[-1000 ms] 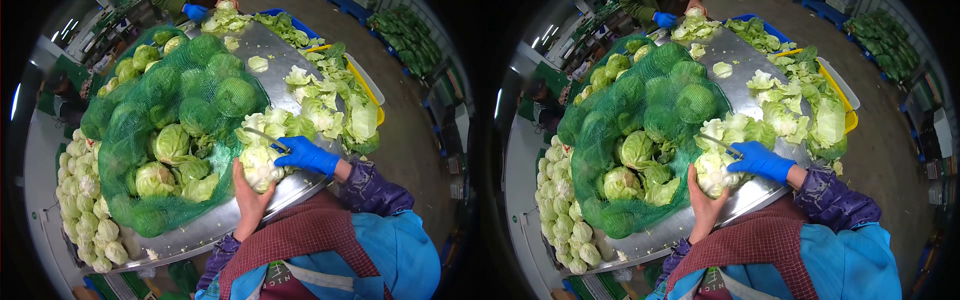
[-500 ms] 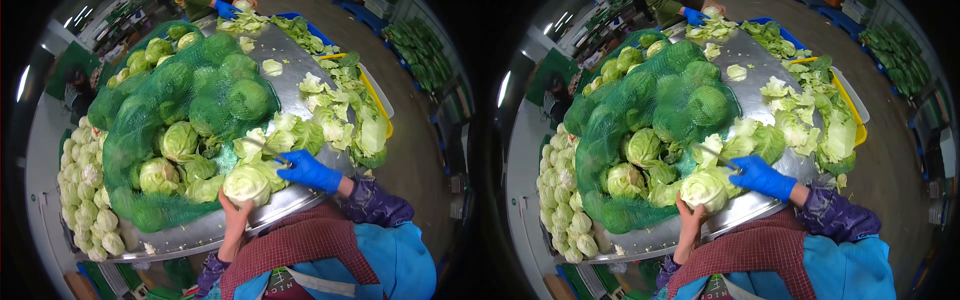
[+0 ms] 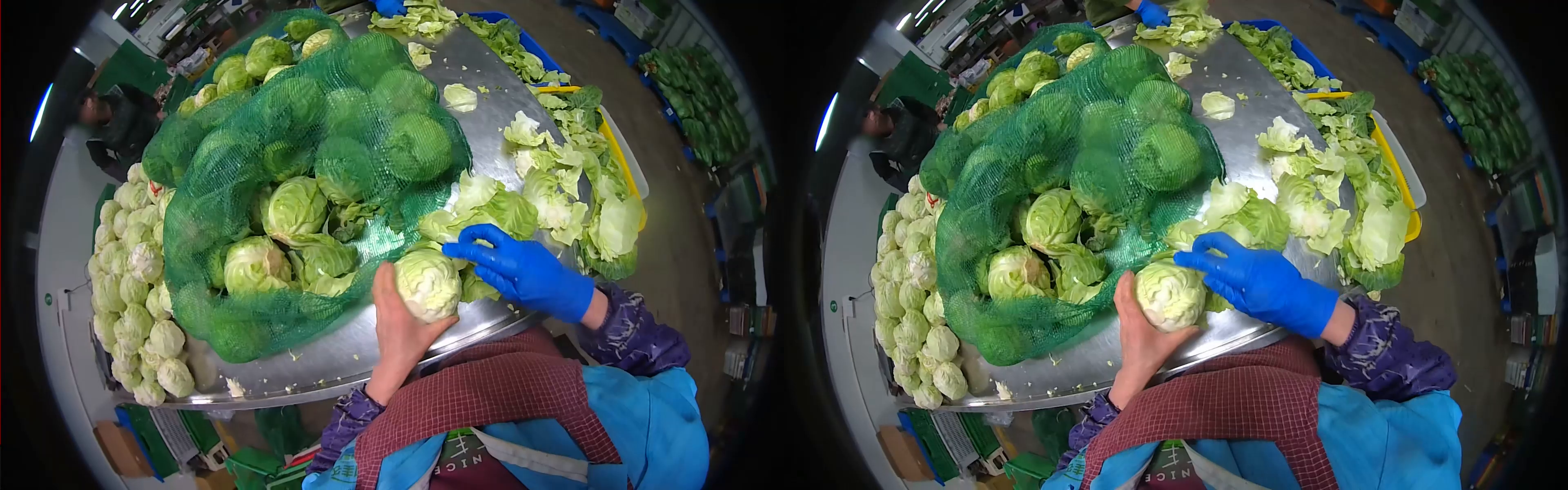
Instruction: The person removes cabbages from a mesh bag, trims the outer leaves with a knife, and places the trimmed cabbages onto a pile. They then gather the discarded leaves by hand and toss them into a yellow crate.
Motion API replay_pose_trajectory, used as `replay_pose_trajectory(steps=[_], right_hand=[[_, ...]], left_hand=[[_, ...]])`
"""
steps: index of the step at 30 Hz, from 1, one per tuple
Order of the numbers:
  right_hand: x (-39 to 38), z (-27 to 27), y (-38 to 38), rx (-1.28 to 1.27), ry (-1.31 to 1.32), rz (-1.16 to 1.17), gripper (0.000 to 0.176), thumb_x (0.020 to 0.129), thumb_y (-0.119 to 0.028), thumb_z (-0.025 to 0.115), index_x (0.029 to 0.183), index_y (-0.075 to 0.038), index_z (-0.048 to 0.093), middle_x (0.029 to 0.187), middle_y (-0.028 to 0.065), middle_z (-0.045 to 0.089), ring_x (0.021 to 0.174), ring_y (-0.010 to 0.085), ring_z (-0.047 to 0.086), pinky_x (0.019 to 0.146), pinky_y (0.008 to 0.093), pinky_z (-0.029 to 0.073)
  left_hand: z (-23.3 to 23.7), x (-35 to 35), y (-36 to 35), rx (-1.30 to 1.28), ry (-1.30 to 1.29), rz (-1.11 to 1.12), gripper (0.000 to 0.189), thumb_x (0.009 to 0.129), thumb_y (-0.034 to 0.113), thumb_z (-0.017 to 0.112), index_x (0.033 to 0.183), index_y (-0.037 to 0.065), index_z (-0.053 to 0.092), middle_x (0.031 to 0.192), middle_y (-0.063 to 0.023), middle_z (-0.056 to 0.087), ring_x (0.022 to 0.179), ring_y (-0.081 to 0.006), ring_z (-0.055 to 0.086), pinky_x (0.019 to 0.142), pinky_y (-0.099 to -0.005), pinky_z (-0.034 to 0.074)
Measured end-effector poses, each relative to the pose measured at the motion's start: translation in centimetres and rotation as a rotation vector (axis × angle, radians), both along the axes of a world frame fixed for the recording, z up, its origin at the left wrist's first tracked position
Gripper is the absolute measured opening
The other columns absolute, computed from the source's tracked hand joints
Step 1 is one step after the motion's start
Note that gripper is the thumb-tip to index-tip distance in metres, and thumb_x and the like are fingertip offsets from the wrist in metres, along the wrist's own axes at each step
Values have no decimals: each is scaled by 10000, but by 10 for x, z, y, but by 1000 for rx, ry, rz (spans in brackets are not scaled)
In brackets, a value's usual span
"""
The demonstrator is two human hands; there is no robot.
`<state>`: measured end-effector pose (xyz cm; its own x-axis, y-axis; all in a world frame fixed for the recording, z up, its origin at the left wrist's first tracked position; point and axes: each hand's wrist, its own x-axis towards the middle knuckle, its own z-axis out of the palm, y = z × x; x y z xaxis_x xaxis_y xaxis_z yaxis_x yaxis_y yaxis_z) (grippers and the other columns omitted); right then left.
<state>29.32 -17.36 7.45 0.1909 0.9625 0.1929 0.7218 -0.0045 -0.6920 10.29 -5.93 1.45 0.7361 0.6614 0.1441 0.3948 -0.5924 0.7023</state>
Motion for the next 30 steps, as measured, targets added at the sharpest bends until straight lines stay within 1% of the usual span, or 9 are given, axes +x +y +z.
replay_pose_trajectory(steps=[3, 7, 10, 14, 15, 19, 20, 25, 30], right_hand=[[-3, 23, -10, -230, -160, 112, 416, 877, -193, 531, 1284, -272, 498, 1095, 78, 542, 769, 268, 632, 598, 352, 517], [5, 21, -17, -448, -293, 205, 415, 877, -195, 535, 1283, -274, 501, 1032, 80, 558, 785, 273, 627, 627, 371, 513], [20, 1, -9, -350, -53, 190, 375, 889, -191, 525, 1262, -227, 531, 1002, 91, 592, 815, 291, 617, 687, 368, 511], [36, -32, 0, -85, 395, -147, 322, 906, -236, 518, 1212, -160, 583, 970, 138, 639, 915, 296, 605, 823, 354, 480], [53, -32, 2, -162, 186, -136, 415, 890, -294, 548, 1286, -173, 517, 1083, 147, 605, 991, 308, 589, 872, 360, 464], [6, -19, 20, -92, 6, 8, 673, 818, -509, 572, 1385, -203, 378, 1275, 154, 469, 958, 341, 602, 830, 398, 480], [-6, -12, 27, -177, 134, 21, 645, 781, -405, 671, 1333, -160, 445, 1226, 152, 508, 1019, 299, 572, 877, 352, 453], [14, -81, 60, -64, 179, -288, 367, 806, -336, 654, 1011, -32, 636, 775, 138, 633, 684, 266, 615, 654, 332, 481], [-10, -71, 59, -91, 358, -261, 415, 806, -333, 669, 1090, -38, 600, 874, 142, 628, 787, 243, 618, 713, 314, 474]], left_hand=[[-1, 0, -1, -47, 4, 42, 1133, 481, 272, 892, 1338, -65, 234, 1334, -269, 330, 1234, -409, 353, 1022, -436, 333], [-5, 5, -4, -39, 2, 33, 1097, 489, 297, 885, 1318, -73, 271, 1305, -264, 361, 1208, -408, 385, 1010, -434, 348], [-6, 7, -6, -36, -1, 48, 1093, 492, 287, 885, 1320, -71, 267, 1306, -264, 360, 1205, -404, 388, 1006, -435, 351], [-3, 3, -6, -46, 15, 34, 1084, 505, 291, 880, 1322, -67, 263, 1308, -265, 357, 1202, -409, 388, 999, -441, 355], [-4, 0, -9, -38, 8, 28, 1088, 502, 287, 881, 1323, -64, 259, 1309, -265, 355, 1202, -413, 386, 997, -446, 355], [-9, -1, -11, -5, -22, -6, 1102, 484, 261, 888, 1329, -49, 254, 1322, -271, 344, 1207, -424, 378, 996, -458, 347], [-9, 3, -9, 35, -38, -16, 1105, 478, 253, 889, 1330, -47, 254, 1328, -273, 339, 1210, -424, 376, 999, -459, 343], [-12, -14, -12, 3, -28, -19, 1090, 460, 252, 892, 1321, -23, 283, 1339, -247, 353, 1224, -416, 371, 1006, -451, 337], [-7, -28, -13, -34, -38, 29, 1055, 458, 266, 888, 1306, -11, 326, 1336, -247, 355, 1222, -423, 364, 1015, -453, 324]])
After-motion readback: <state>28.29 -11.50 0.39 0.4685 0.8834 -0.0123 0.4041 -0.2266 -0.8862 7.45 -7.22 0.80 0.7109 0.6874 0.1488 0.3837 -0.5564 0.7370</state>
